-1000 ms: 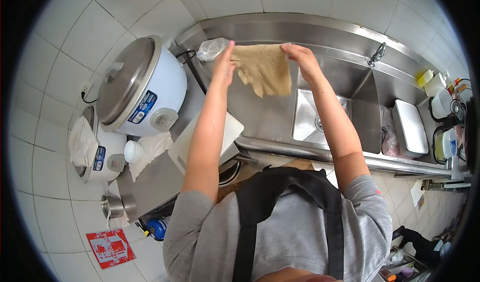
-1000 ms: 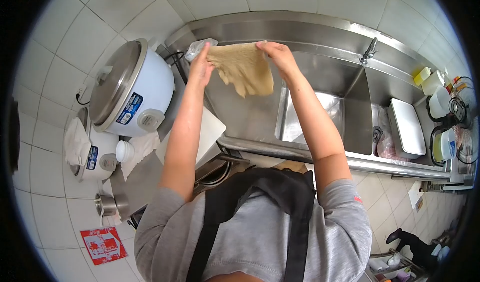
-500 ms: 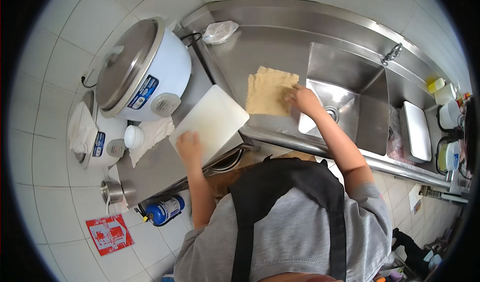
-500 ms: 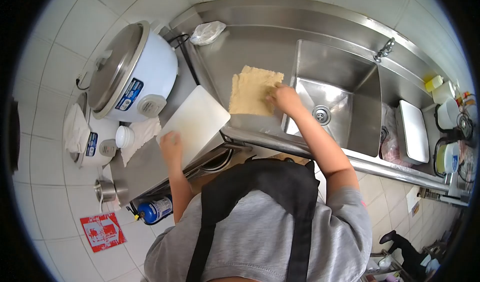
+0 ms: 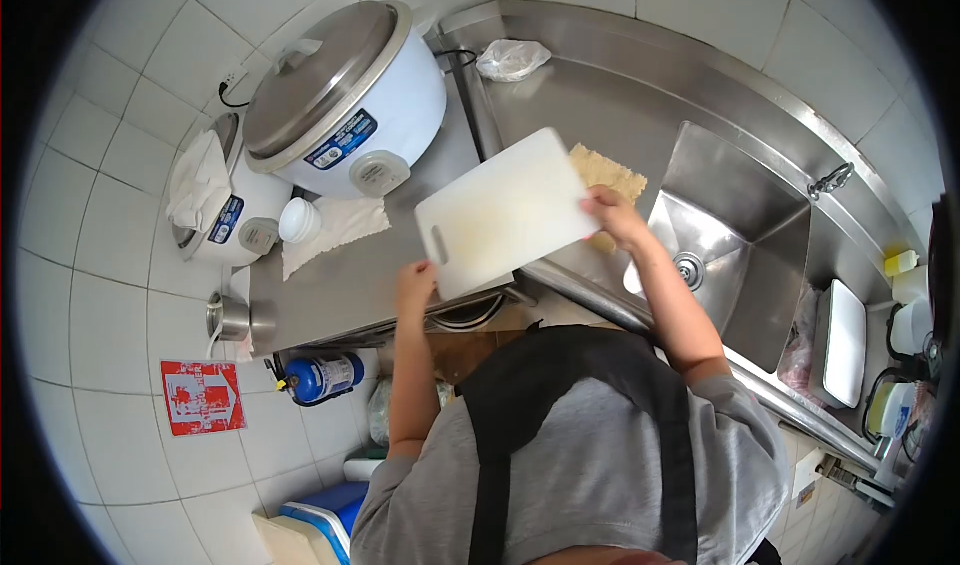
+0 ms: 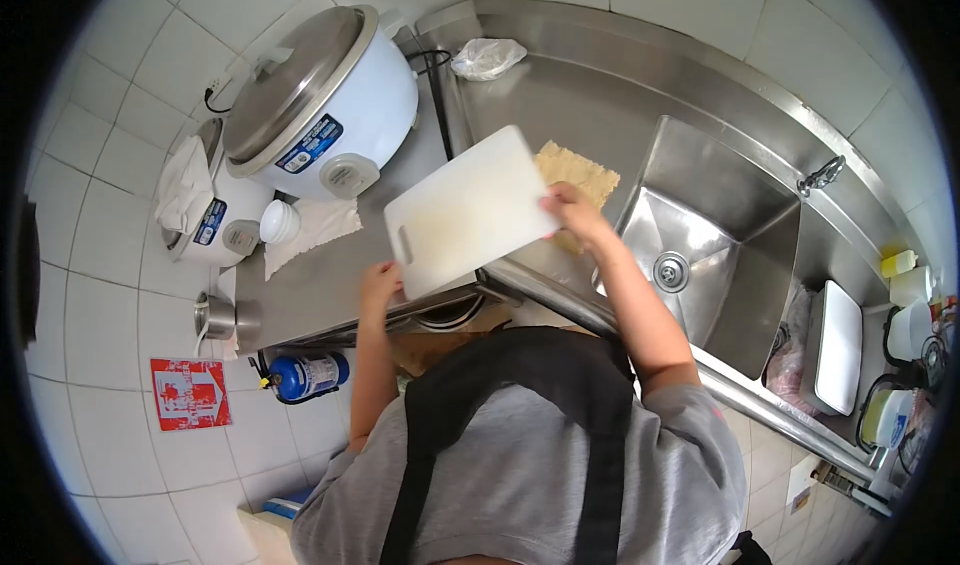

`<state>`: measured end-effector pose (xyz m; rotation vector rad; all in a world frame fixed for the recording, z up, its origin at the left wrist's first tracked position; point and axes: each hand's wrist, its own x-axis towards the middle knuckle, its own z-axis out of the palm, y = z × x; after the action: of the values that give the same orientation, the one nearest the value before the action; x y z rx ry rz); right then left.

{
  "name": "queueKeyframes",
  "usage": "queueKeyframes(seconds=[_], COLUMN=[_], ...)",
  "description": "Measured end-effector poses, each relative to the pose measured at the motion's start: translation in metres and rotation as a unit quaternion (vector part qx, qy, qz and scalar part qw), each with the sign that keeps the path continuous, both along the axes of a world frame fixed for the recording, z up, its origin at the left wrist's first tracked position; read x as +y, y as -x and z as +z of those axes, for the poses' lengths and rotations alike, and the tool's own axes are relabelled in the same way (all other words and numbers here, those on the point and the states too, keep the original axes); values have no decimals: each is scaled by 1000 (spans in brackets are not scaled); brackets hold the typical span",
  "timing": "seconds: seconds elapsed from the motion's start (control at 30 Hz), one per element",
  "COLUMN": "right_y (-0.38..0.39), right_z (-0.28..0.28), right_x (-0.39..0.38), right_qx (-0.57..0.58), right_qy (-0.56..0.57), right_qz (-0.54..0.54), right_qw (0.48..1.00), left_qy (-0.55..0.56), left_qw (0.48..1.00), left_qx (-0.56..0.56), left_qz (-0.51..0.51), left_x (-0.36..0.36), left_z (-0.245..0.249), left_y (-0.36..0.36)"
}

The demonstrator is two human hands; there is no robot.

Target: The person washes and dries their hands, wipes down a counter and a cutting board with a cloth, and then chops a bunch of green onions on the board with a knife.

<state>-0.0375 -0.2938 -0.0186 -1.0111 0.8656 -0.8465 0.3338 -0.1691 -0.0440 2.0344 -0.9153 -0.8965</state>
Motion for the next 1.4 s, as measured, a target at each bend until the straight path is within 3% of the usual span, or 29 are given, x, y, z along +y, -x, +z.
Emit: queueKeyframes(seconds=[0.13,0.2,0.23,0.3,0.33,0.4,0.43,0.5,0.63,0.7,0.73,0.8,0.83,0.9,0.93,1.0,1.07,1.27,1.33,1.37,1.4], right_y=[106,137,147,147,142,135,132,133,164,179,190,207,218,246,264,287,296,262,239,229,218], right_z=[-6,-10,-10,-26,-39,-79,-91,-85,-85,-60,-53,-46,-43,-39,-38,-22,-10,-29,-34,-33,-33], right_x=[-9,-9,-10,-4,0,5,7,8,-29,-37,-44,-45,-43,-36,-30,-10,5,11,0,-4,-8], right_qx=[-32,-47,-65,-32,-3,-11,-4,13,4,5,1,21,73,74,19,-16,-52,-147,-153,-148,-144], right_qy=[31,24,18,8,-5,-94,-139,-126,-81,-44,-21,43,43,76,103,119,105,17,-5,-6,-7], right_qz=[-102,-121,-136,-163,-187,-175,-167,-193,-273,-323,-345,-383,-417,-497,-502,-508,-513,-532,-543,-516,-489], right_qw=[994,991,988,986,982,980,976,973,959,945,939,923,905,861,859,853,850,834,826,844,861], left_qy=[176,156,159,121,122,147,277,220,226,108,112,219,222,185,191,137,139,124,150,42,65], left_qw=[975,963,963,931,932,846,854,780,753,663,663,715,711,694,694,752,760,803,872,861,926], left_qx=[-77,-144,-141,-299,-297,-463,-374,-294,-191,-238,-238,-264,-262,-442,-439,-413,-403,-370,-258,-326,-188], left_qz=[-112,-164,-167,-169,-170,-220,-233,-507,-587,-701,-701,-609,-613,-538,-538,-496,-491,-451,-389,-388,-321], left_x=[-73,-88,-101,-119,-122,-128,-146,-124,-118,-123,-130,-144,-153,-166,-175,-188,-209,-259,-264,-264,-259], left_z=[1,69,70,65,60,38,-10,9,26,27,21,-5,-15,-26,-27,-33,-38,-30,-39,-45,-33], left_y=[87,144,156,174,182,197,197,228,252,256,257,256,263,275,276,278,294,338,334,322,295])
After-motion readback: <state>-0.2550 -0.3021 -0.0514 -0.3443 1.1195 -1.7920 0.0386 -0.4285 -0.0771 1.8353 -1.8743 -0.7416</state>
